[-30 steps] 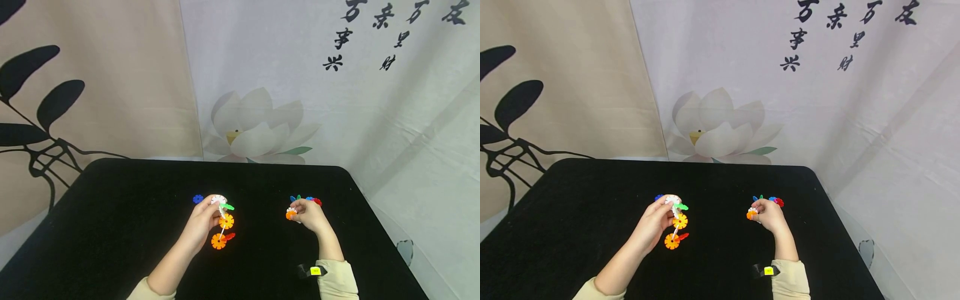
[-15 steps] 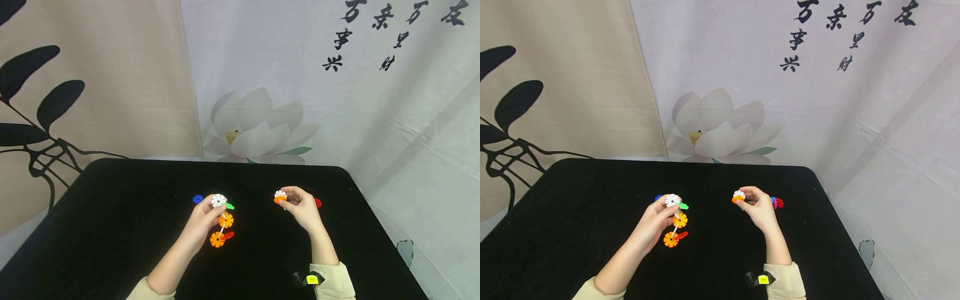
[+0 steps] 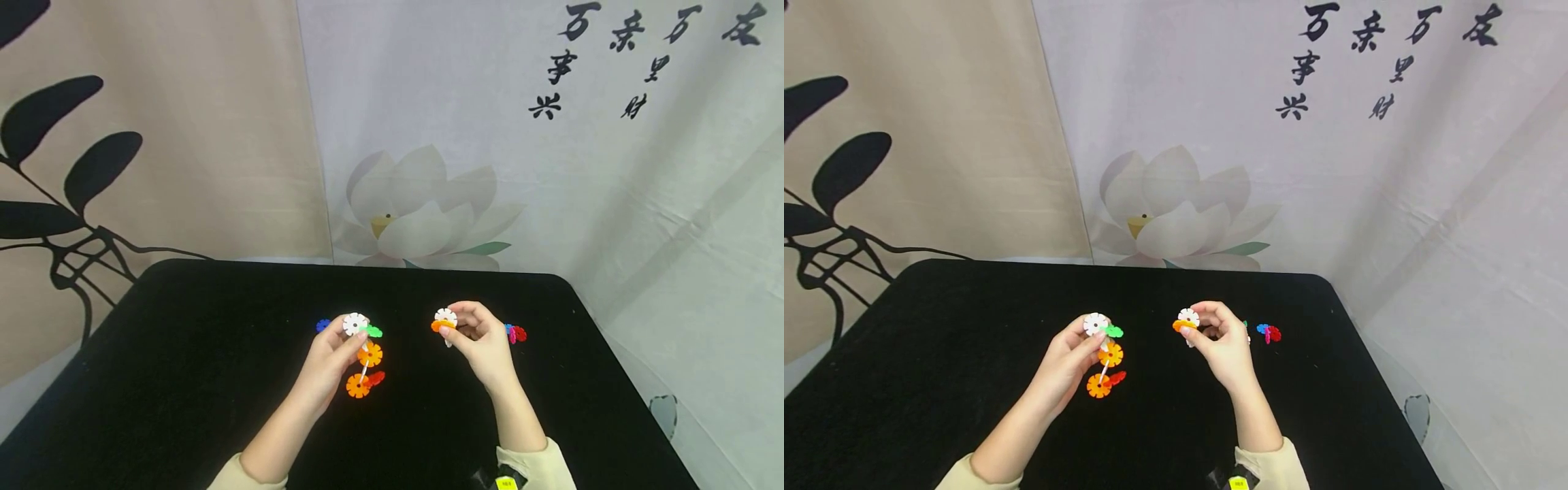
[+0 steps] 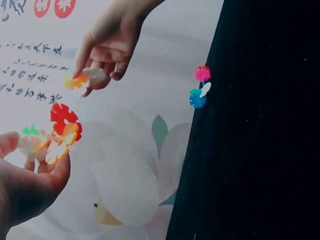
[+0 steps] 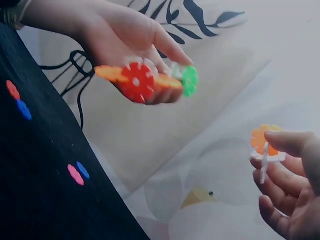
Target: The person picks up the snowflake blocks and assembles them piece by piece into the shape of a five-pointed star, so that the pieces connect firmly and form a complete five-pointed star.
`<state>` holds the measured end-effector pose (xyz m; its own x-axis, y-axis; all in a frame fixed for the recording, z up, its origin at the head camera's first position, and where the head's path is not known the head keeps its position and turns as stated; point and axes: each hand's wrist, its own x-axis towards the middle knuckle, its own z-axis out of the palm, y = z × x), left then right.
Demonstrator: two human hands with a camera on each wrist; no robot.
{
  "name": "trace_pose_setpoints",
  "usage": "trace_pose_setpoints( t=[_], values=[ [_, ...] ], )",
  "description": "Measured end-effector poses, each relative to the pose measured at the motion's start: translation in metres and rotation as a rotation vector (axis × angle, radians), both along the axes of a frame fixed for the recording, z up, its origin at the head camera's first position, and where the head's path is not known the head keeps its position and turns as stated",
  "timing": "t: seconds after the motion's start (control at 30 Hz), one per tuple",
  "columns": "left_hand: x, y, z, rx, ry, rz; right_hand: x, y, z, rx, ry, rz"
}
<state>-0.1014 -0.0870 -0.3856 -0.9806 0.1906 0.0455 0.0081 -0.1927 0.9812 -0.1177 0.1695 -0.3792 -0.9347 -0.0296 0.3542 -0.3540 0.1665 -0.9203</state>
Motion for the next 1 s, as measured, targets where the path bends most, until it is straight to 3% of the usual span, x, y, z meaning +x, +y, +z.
trace_pose_setpoints(
  t=[0.57, 0.8, 1.0],
  values=[
    [0.003, 0.000, 0.003, 0.014, 0.037, 0.011, 0.017, -0.030, -0.001, -0.093, 0.046, 0.192],
    [0.003, 0.001, 0.004, 0.014, 0.049, 0.009, 0.018, -0.035, -0.004, -0.092, 0.038, 0.182],
    [0.002, -0.003, 0.007, 0.010, 0.047, 0.045, 0.013, -0.036, -0.010, 0.022, -0.013, 0.170]
  ],
)
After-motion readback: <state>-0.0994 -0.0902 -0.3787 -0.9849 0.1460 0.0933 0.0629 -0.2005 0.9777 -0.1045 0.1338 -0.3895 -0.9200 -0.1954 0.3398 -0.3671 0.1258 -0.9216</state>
